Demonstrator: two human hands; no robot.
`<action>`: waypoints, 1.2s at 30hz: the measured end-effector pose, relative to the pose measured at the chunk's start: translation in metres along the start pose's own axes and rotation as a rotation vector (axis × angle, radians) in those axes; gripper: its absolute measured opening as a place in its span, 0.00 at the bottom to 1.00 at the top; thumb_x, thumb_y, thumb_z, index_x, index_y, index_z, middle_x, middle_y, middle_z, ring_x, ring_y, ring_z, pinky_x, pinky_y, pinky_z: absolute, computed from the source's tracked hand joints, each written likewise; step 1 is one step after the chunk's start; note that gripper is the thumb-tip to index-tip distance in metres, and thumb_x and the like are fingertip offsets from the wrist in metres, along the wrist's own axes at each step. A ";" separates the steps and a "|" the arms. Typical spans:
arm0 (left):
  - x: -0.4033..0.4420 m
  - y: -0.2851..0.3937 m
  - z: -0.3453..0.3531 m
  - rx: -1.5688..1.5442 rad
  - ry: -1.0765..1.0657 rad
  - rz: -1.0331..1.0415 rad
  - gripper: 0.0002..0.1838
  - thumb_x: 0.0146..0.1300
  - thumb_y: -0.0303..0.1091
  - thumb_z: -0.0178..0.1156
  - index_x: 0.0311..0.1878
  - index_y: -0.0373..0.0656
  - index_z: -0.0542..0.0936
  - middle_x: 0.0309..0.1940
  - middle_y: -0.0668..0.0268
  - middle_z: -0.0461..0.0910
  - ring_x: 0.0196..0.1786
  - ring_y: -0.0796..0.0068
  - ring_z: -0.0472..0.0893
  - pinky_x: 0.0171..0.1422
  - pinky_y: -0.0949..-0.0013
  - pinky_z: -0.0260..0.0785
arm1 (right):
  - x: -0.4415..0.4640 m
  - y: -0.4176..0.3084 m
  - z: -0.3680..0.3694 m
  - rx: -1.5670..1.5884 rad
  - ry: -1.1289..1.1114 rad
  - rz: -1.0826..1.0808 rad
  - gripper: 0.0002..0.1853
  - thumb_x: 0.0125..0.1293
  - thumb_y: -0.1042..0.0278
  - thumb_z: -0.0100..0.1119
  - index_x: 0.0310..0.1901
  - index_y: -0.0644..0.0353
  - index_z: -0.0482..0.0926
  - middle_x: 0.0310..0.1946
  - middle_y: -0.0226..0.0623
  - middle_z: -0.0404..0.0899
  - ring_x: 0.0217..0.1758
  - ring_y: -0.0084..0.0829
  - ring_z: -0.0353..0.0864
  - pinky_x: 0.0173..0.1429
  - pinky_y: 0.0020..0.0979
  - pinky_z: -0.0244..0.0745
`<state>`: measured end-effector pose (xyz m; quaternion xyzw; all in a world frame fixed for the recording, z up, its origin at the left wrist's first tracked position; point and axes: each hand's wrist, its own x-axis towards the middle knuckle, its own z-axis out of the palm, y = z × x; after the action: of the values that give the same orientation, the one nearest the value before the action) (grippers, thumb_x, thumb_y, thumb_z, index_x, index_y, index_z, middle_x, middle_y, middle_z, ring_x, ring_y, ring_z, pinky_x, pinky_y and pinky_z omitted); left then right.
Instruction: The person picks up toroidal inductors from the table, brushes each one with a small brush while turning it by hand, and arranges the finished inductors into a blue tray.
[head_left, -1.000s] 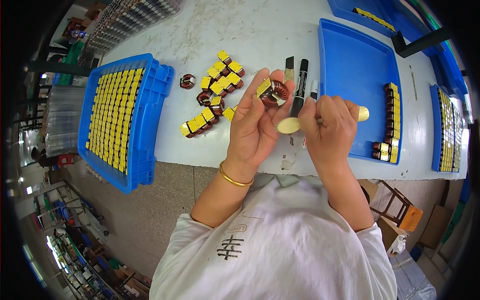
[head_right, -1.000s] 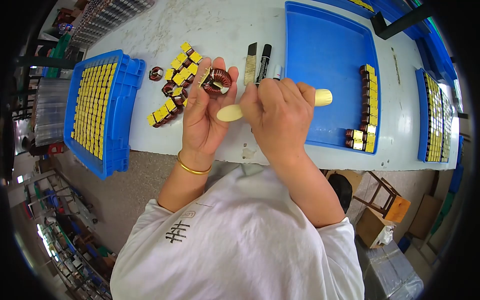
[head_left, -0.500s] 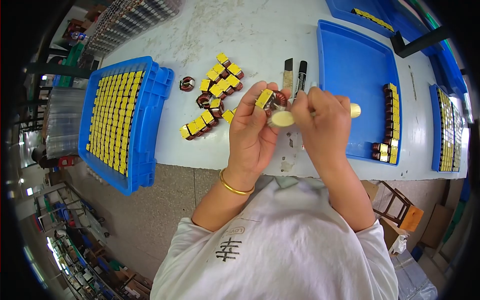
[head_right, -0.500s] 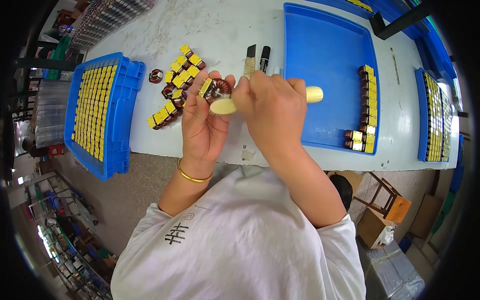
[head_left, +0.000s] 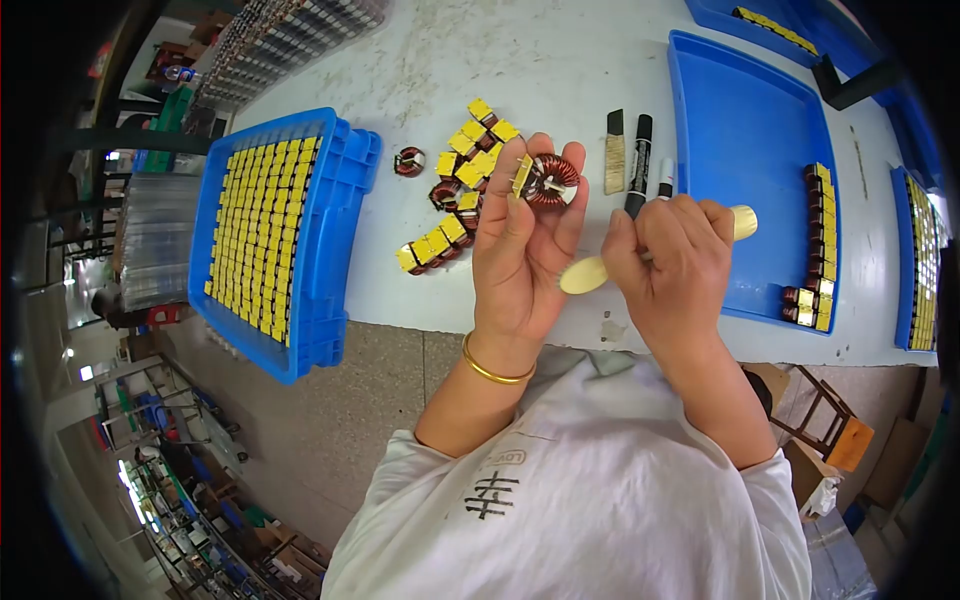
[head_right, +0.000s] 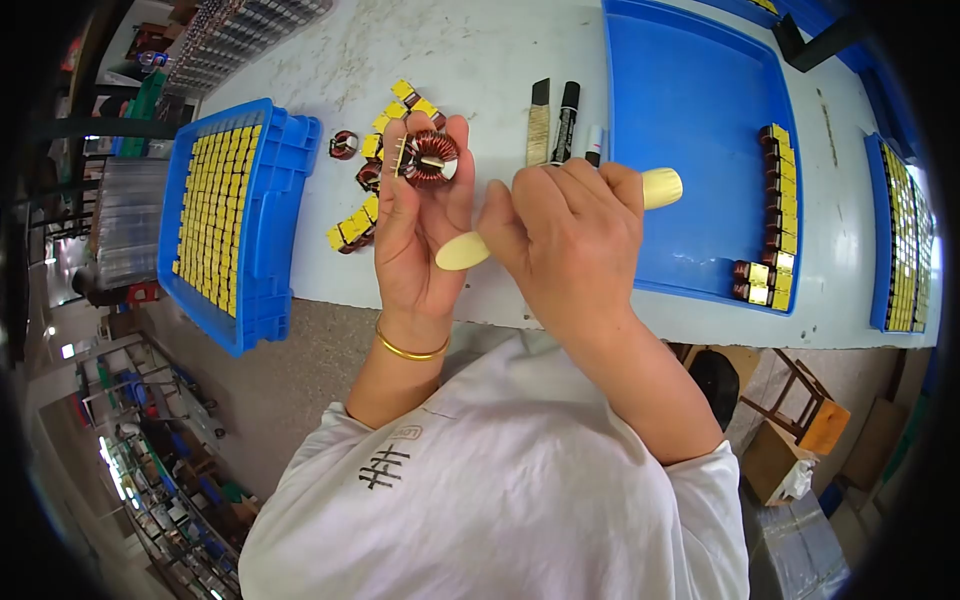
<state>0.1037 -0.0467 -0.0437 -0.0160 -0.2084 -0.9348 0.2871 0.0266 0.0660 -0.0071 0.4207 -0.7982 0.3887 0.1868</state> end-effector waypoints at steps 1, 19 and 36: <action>0.000 0.001 -0.001 -0.004 0.001 -0.004 0.24 0.70 0.28 0.52 0.68 0.42 0.63 0.68 0.60 0.63 0.73 0.54 0.60 0.74 0.56 0.63 | -0.001 0.000 0.002 -0.010 0.007 -0.003 0.16 0.51 0.70 0.67 0.18 0.53 0.65 0.14 0.29 0.65 0.20 0.30 0.67 0.35 0.32 0.59; -0.002 0.001 -0.006 -0.057 0.026 -0.073 0.25 0.70 0.29 0.52 0.69 0.41 0.62 0.68 0.58 0.63 0.72 0.52 0.61 0.73 0.55 0.64 | -0.002 0.003 0.009 -0.010 0.028 -0.007 0.14 0.50 0.72 0.65 0.19 0.54 0.66 0.15 0.29 0.67 0.22 0.31 0.68 0.38 0.33 0.60; -0.003 -0.002 -0.011 0.043 0.036 -0.096 0.26 0.71 0.33 0.52 0.69 0.39 0.62 0.64 0.57 0.68 0.68 0.54 0.67 0.70 0.58 0.69 | -0.004 0.005 0.009 -0.020 0.025 0.016 0.14 0.50 0.72 0.66 0.19 0.54 0.67 0.16 0.28 0.69 0.23 0.30 0.70 0.38 0.32 0.60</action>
<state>0.1063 -0.0478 -0.0552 0.0171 -0.2239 -0.9430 0.2458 0.0252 0.0628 -0.0179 0.4076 -0.8029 0.3873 0.1981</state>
